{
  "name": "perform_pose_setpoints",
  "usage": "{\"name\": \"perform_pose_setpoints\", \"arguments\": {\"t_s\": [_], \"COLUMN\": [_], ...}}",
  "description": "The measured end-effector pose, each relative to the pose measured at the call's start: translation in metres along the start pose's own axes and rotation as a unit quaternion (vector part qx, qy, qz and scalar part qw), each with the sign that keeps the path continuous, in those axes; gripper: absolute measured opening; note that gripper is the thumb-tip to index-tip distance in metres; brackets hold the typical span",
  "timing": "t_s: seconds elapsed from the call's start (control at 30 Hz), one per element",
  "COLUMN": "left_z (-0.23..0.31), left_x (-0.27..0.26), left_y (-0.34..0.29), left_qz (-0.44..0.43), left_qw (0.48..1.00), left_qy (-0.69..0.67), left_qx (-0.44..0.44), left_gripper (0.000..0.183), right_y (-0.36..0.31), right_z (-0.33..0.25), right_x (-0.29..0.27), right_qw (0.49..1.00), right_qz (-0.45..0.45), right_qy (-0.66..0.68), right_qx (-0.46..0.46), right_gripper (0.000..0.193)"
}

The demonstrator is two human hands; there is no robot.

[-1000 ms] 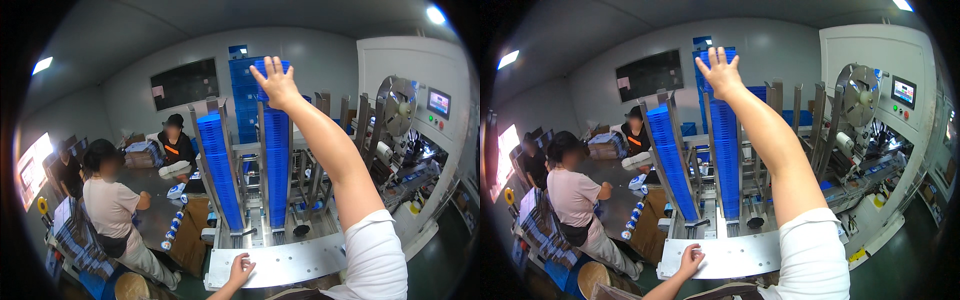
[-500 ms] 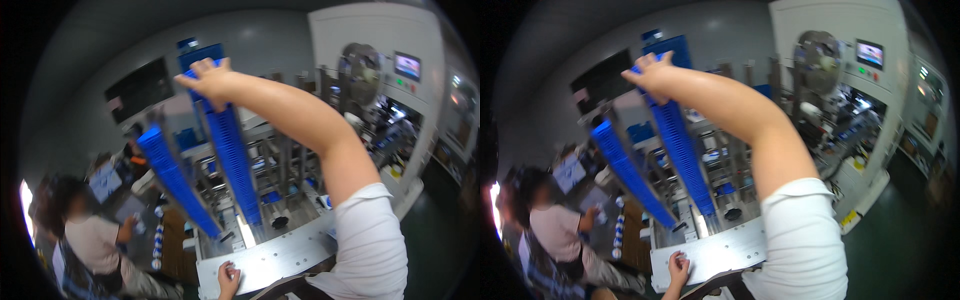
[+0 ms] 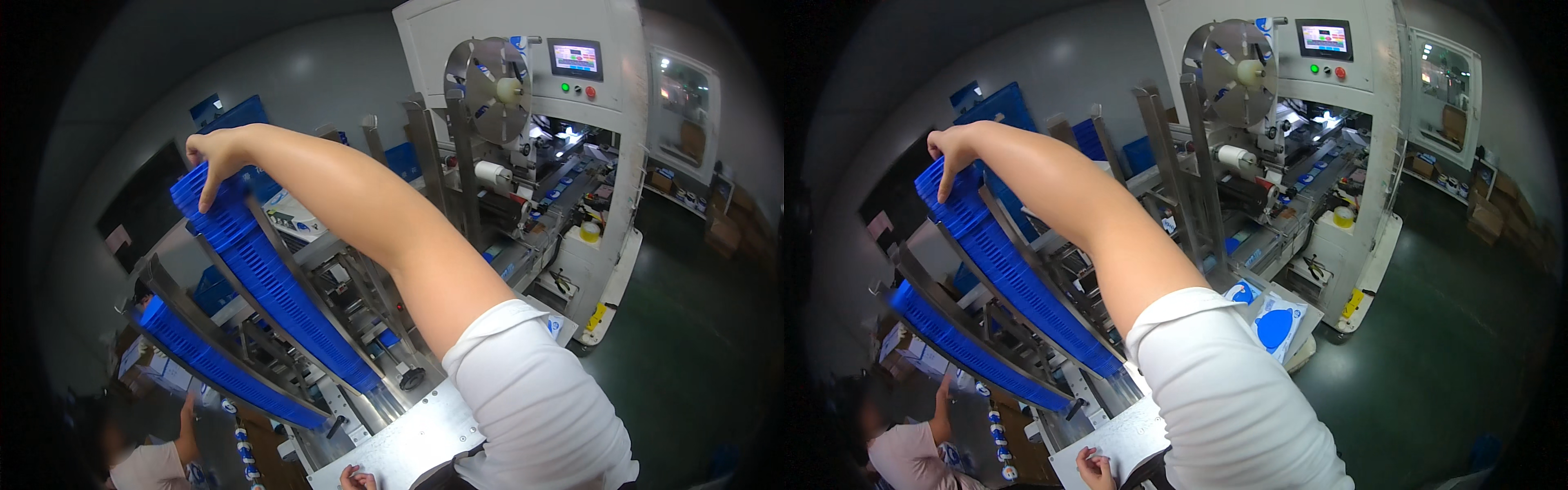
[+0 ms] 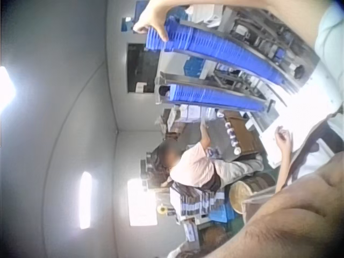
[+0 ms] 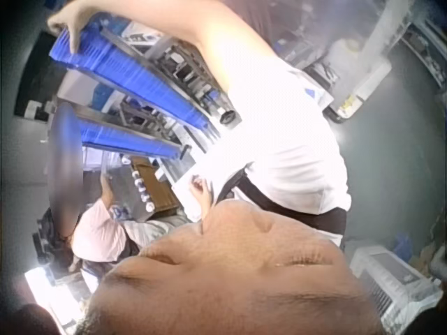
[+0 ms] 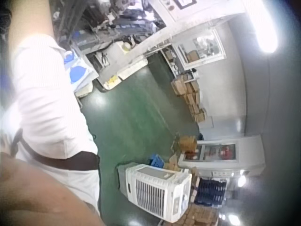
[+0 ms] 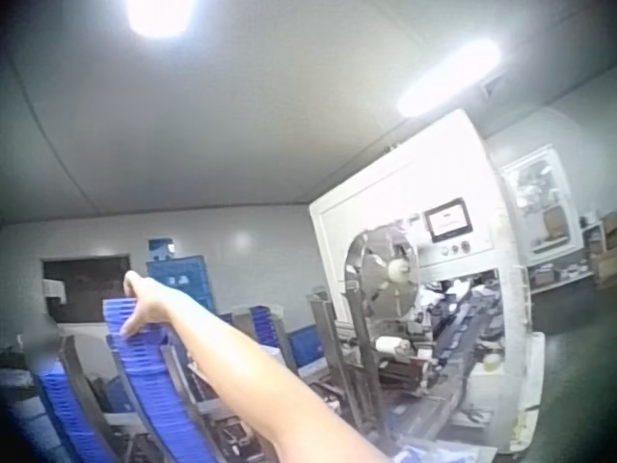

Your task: The person picks up stacks of blue plastic caps from a cardboard box and places them into a packaging machine. The person then retrieves the packaged product from the machine's output area and places it on a nearby portable air cooler.

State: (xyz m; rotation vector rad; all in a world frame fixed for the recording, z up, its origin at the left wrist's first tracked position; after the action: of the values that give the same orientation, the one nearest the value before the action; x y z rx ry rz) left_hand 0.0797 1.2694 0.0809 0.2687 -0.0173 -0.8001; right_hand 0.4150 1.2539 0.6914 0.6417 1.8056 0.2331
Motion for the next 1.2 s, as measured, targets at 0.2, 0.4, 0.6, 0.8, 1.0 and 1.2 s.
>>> {"name": "perform_pose_setpoints", "arguments": {"t_s": [0.2,0.4,0.6,0.8,1.0,1.2], "left_z": [0.049,0.05,0.054,0.062,0.062,0.073], "left_x": [0.009,0.007,0.008,0.004,0.009,0.01], "left_y": [0.008,0.006,0.005,0.004,0.011,0.01], "left_qz": [-0.001,0.002,0.002,0.003,-0.012,-0.002], "left_qw": [0.995,0.995,0.993,0.991,0.989,0.987], "left_qy": [0.07,0.076,0.099,0.119,0.13,0.133], "left_qx": [0.076,0.062,0.057,0.068,0.066,0.085], "left_gripper": [0.046,0.046,0.046,0.046,0.039,0.033], "right_y": [-0.008,-0.01,-0.013,0.004,0.053,0.052], "right_z": [0.01,0.012,0.001,-0.109,-0.121,-0.123], "right_x": [0.001,0.0,-0.015,0.034,0.119,0.123], "right_qw": [1.0,1.0,0.995,0.979,0.999,0.996], "right_qz": [-0.009,0.01,0.093,0.153,-0.045,-0.062], "right_qy": [0.004,0.012,0.012,0.101,-0.001,-0.058], "right_qx": [-0.005,0.024,0.017,-0.089,-0.01,-0.039], "right_gripper": [0.106,0.089,0.087,0.084,0.085,0.086]}}
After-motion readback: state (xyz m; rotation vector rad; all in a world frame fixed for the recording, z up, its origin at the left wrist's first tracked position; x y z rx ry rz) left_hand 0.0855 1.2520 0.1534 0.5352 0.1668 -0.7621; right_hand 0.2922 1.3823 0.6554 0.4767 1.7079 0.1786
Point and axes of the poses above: each hand's wrist, its own y-axis towards the middle knuckle, its own x-axis out of the palm, z = x × y, the point moved 7 cm from there along y, towards the middle knuckle, and after that the axes turned 8 degrees about x, right-handed, at the moved point
